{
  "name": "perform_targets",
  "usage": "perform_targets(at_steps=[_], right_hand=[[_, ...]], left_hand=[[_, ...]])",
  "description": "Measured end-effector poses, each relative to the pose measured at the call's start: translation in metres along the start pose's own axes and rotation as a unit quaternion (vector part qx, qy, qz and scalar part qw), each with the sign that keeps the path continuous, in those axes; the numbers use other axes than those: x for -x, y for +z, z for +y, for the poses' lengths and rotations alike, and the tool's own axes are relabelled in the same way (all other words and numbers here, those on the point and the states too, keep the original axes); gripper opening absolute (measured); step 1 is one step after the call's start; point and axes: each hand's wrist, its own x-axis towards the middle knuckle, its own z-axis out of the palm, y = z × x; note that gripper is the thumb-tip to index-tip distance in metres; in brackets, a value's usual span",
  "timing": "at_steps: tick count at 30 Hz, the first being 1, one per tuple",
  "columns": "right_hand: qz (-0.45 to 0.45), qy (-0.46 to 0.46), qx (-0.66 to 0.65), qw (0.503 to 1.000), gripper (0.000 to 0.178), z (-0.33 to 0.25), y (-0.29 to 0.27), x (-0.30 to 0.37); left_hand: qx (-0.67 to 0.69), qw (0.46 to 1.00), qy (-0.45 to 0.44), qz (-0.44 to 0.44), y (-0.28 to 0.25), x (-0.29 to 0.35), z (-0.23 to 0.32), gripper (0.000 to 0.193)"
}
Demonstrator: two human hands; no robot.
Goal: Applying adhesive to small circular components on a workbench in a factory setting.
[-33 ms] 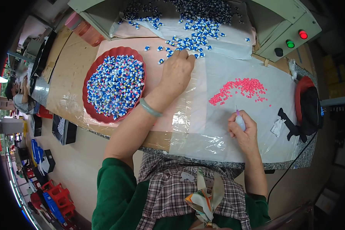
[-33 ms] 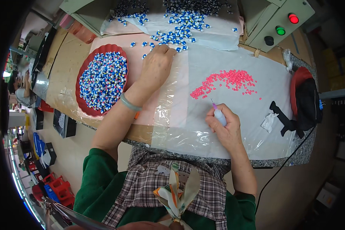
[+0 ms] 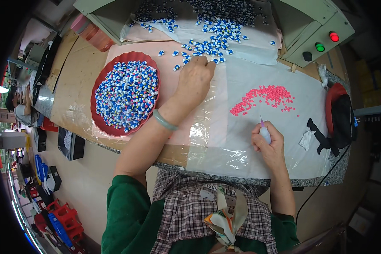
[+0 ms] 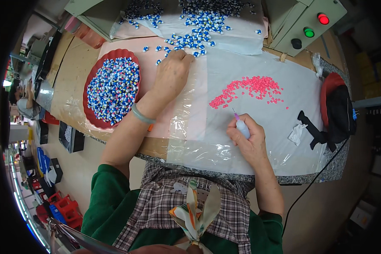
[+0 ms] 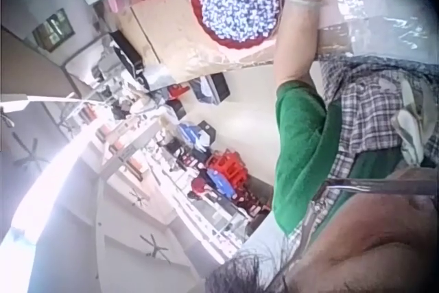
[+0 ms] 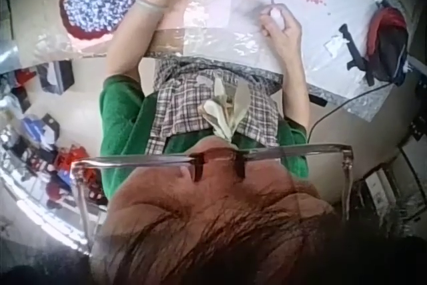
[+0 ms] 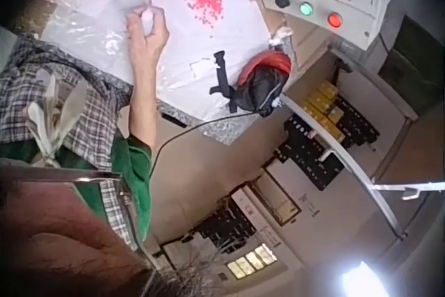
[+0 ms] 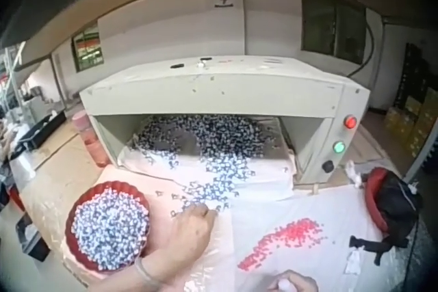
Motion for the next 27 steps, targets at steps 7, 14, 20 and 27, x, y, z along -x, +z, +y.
perform_targets(at_steps=[7, 14, 20, 27], right_hand=[[0.017, -0.056, -0.072, 0.996, 0.015, -0.001, -0.002, -0.003], [0.033, -0.092, -0.062, 0.993, 0.019, -0.011, -0.001, -0.003], [0.088, -0.109, -0.094, 0.986, 0.028, -0.008, -0.001, 0.004], [0.115, -0.201, 0.022, 0.973, 0.037, -0.015, 0.007, 0.011]], left_hand=[[0.42, 0.889, -0.155, -0.098, -0.042, 0.036, 0.038, 0.024], [0.702, 0.617, -0.307, -0.179, -0.052, 0.086, 0.062, 0.019], [0.73, 0.576, -0.329, -0.164, -0.051, 0.097, 0.075, 0.018], [0.74, 0.583, -0.304, -0.14, -0.049, 0.104, 0.079, 0.02]])
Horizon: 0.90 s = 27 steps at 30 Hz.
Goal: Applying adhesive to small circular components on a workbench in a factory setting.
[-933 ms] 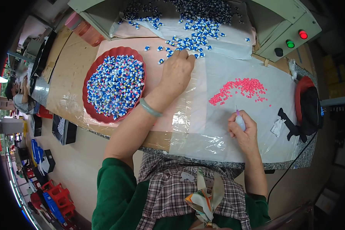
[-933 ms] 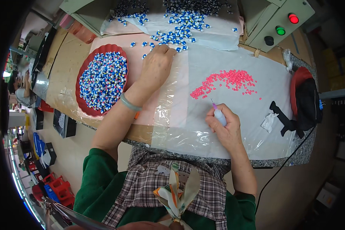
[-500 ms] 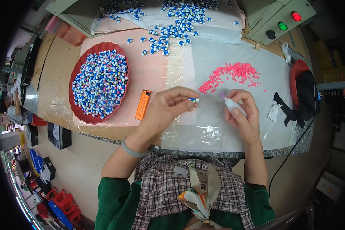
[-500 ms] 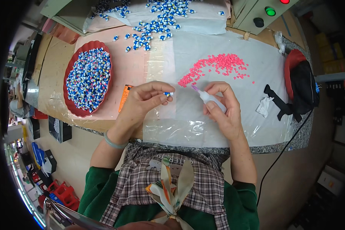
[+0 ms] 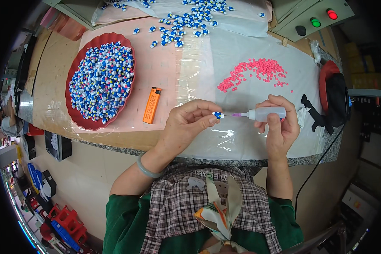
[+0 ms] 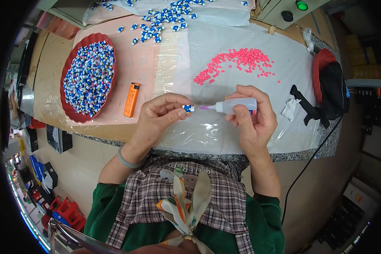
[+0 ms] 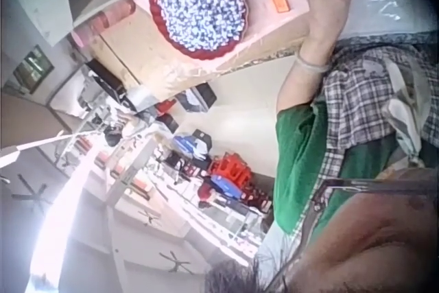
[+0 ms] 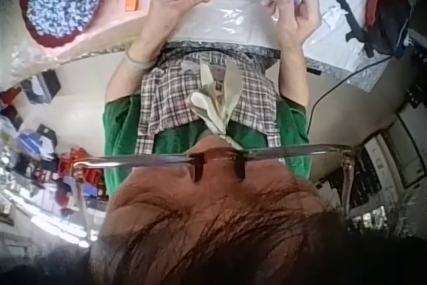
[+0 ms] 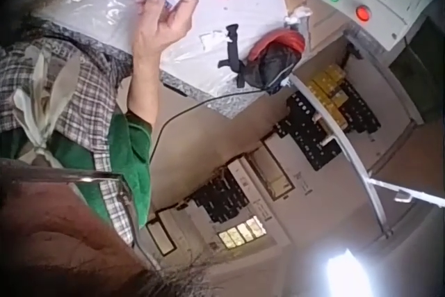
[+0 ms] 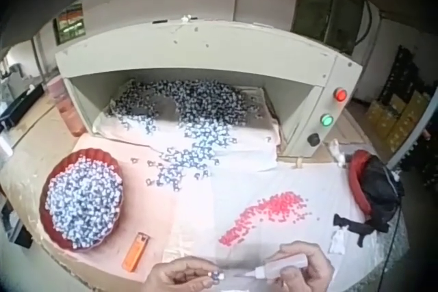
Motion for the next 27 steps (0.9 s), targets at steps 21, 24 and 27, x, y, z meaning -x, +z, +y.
perform_targets(at_steps=[21, 24, 27], right_hand=[[-0.051, -0.166, 0.242, 0.955, 0.036, -0.014, 0.003, 0.005], [-0.055, -0.163, 0.247, 0.954, 0.037, -0.015, 0.003, 0.006], [-0.063, -0.173, 0.249, 0.951, 0.038, -0.014, 0.004, 0.005]], left_hand=[[0.009, 1.0, 0.029, -0.005, 0.002, 0.001, -0.006, 0.02], [0.0, 1.0, 0.026, -0.003, 0.003, 0.001, -0.005, 0.02], [0.006, 1.0, 0.023, -0.004, 0.003, 0.001, -0.005, 0.019]])
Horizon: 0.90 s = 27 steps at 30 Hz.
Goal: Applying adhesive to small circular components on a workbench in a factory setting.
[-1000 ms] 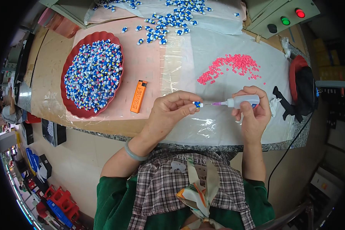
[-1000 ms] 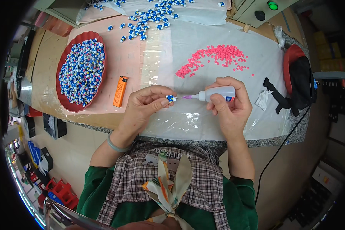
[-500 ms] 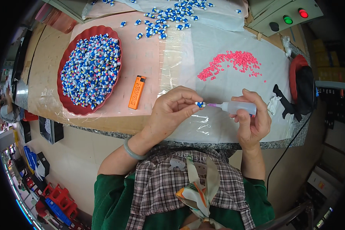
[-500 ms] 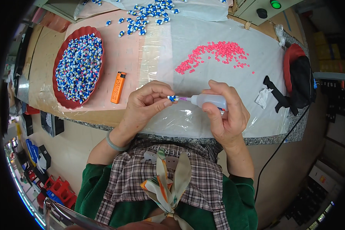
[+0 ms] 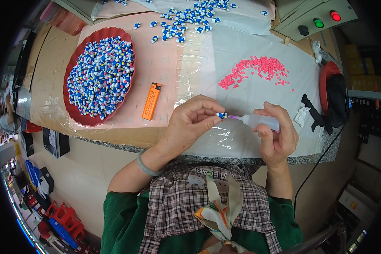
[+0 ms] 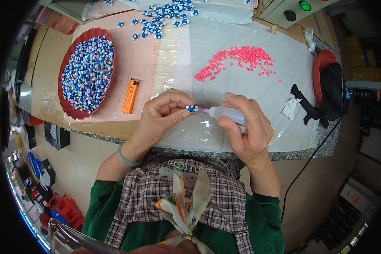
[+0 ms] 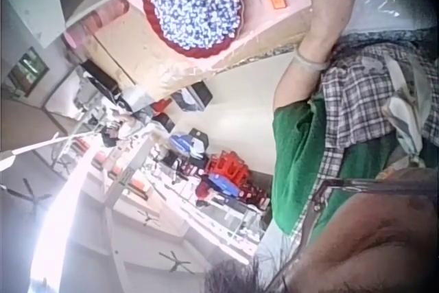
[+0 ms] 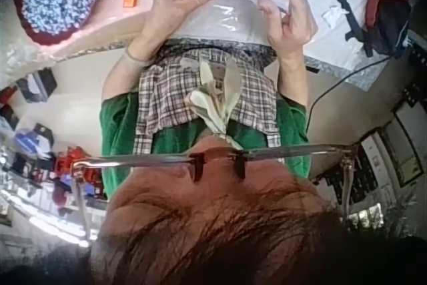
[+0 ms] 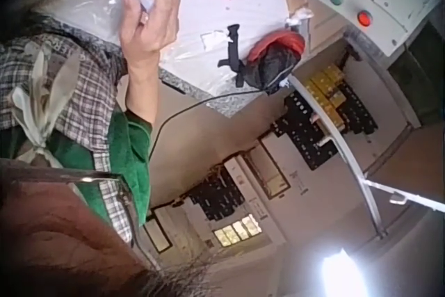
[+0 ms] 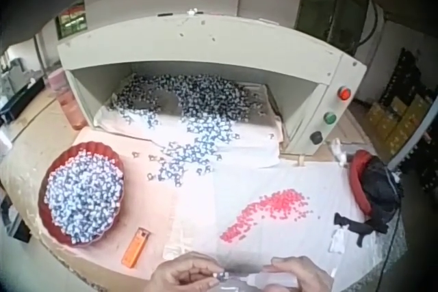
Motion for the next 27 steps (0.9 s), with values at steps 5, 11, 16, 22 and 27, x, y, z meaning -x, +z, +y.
perform_targets(at_steps=[5, 11, 16, 22, 27], right_hand=[[0.007, -0.058, 0.035, 0.998, 0.04, 0.0, 0.002, -0.003], [0.004, -0.041, 0.024, 0.999, 0.039, 0.0, 0.002, -0.001], [0.056, 0.116, -0.145, 0.981, 0.037, 0.007, -0.001, 0.008], [0.081, 0.246, -0.366, 0.894, 0.025, 0.029, 0.004, -0.007], [-0.028, 0.346, -0.309, 0.885, 0.028, 0.042, 0.009, -0.014]], left_hand=[[-0.004, 1.0, 0.002, 0.0, 0.0, 0.0, -0.001, 0.019], [-0.021, 1.0, 0.004, 0.002, -0.001, 0.001, -0.001, 0.019], [-0.014, 1.0, -0.013, 0.005, 0.0, 0.002, 0.004, 0.02], [0.006, 0.999, -0.035, 0.007, -0.009, 0.007, 0.002, 0.021], [0.004, 0.999, -0.032, 0.007, -0.01, 0.012, 0.002, 0.021]])
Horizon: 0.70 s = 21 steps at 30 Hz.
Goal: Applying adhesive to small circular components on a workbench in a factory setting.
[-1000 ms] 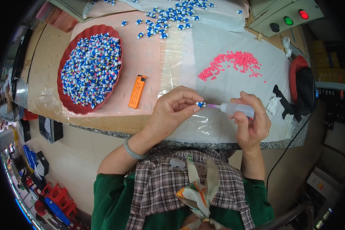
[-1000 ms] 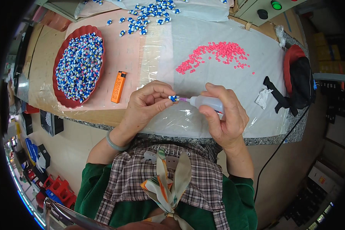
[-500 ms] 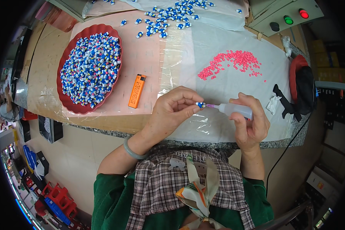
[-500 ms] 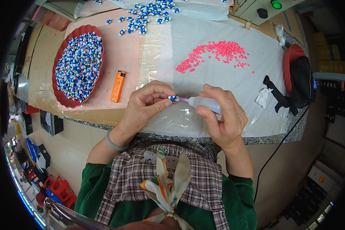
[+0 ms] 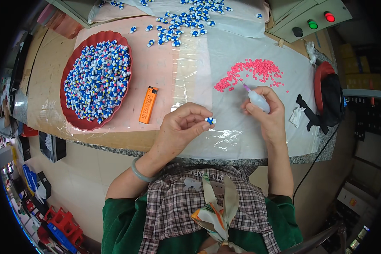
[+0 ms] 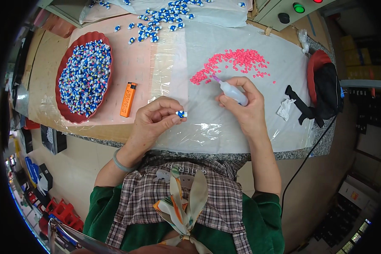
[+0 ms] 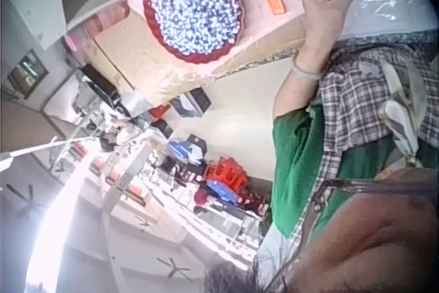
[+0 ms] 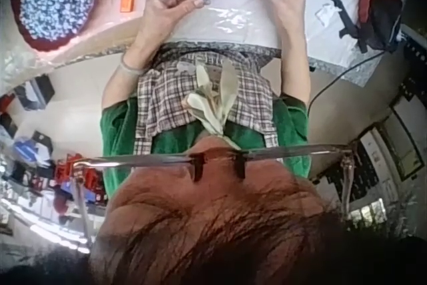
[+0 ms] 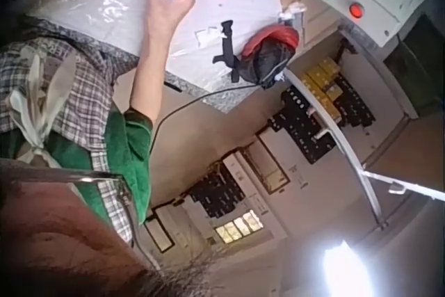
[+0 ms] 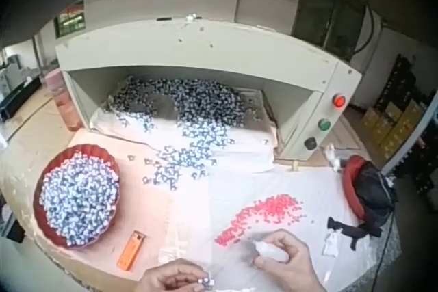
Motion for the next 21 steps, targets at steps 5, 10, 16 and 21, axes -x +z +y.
perform_targets(at_steps=[5, 10, 16, 21], right_hand=[[0.032, -0.124, 0.282, 0.951, 0.022, 0.006, 0.007, -0.023], [0.02, -0.213, 0.404, 0.889, 0.016, 0.007, 0.014, -0.036], [-0.017, -0.222, 0.446, 0.867, 0.018, 0.004, 0.015, -0.04], [-0.041, -0.178, 0.341, 0.922, 0.008, 0.0, 0.012, -0.037]], left_hand=[[-0.001, 1.0, 0.002, -0.012, -0.001, 0.0, -0.002, 0.02], [0.01, 1.0, 0.005, -0.012, -0.001, 0.0, -0.003, 0.021], [0.003, 1.0, -0.015, -0.014, -0.002, 0.001, -0.001, 0.021], [-0.008, 1.0, -0.001, -0.013, -0.003, 0.001, -0.004, 0.022]])
